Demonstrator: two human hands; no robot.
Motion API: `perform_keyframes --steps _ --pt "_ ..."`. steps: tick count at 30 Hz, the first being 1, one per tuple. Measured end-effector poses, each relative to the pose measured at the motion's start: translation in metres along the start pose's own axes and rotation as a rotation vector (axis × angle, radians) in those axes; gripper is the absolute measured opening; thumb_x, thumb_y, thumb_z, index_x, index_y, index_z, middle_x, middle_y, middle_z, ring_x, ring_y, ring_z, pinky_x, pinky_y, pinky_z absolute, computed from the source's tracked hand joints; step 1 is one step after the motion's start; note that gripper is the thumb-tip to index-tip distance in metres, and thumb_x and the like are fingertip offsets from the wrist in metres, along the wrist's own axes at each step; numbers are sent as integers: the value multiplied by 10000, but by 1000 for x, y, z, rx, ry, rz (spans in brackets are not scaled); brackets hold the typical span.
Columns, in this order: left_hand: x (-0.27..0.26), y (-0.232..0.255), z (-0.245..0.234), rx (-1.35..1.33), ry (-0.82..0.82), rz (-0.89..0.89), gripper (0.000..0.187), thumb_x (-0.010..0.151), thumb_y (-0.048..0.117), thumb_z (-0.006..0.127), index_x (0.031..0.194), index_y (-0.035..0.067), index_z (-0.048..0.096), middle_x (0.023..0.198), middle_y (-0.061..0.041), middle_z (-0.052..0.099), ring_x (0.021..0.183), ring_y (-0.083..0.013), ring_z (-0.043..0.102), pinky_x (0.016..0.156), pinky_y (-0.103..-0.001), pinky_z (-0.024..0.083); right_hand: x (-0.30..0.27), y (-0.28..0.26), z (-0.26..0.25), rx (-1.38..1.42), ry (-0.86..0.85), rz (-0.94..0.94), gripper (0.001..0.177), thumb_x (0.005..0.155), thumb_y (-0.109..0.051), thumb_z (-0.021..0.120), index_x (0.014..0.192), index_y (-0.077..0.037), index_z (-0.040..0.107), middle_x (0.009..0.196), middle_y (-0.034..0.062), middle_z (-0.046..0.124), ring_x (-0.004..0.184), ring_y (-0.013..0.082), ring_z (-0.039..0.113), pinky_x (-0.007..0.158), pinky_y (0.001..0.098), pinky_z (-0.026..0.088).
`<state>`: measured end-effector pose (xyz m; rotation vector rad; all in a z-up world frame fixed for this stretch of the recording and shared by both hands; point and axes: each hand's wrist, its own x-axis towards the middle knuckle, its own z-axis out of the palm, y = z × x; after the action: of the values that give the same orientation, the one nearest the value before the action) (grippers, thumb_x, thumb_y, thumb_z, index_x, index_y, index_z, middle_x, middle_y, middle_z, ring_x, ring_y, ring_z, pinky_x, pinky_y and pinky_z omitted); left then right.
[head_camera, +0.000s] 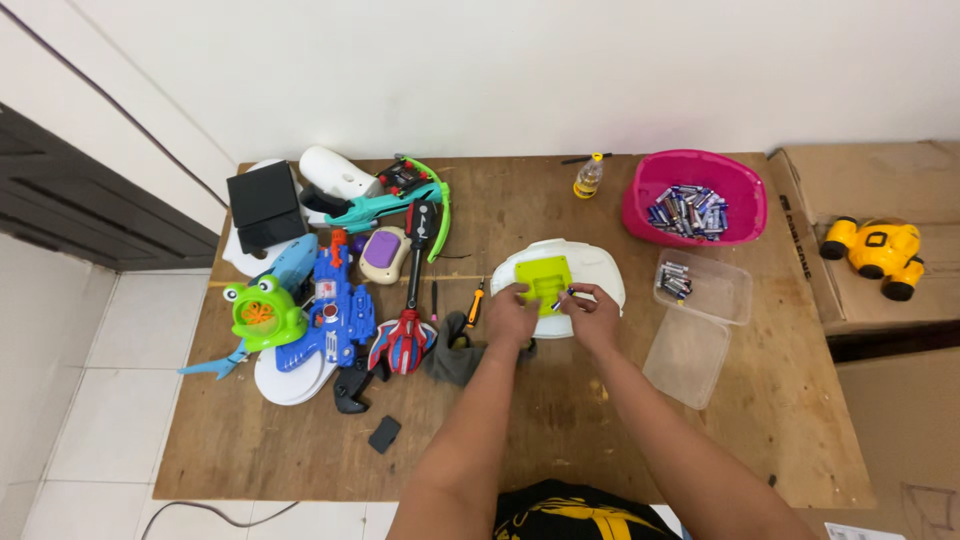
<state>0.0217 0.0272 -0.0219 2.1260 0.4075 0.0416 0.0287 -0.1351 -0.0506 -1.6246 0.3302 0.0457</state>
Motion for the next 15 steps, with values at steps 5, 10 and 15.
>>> perform_keyframes --steps 5,10,15 --pt "-13 -35 -68 594 95 -131 462 792 240 765 1191 52 630 1239 -191 593 1186 -385 551 989 -458 455 -18 -7 19 28 -50 278 341 938 -190 733 1215 -12 642 1032 136 756 852 201 769 668 287 528" --pt "-17 -30 -89 721 70 -119 451 818 229 746 1215 71 602 1315 -155 542 1226 -343 526 997 -442 426 -25 -18 25 53 -83 392 351 952 -235 720 1225 -26 653 1071 106 756 884 221 778 649 271 533" --pt "-10 -36 -86 613 121 -181 466 806 103 711 1250 70 576 1295 -179 548 1148 -396 577 946 -485 462 -22 -24 24 16 -84 409 339 958 -260 707 1240 -76 663 1067 66 764 891 204 775 612 267 481"
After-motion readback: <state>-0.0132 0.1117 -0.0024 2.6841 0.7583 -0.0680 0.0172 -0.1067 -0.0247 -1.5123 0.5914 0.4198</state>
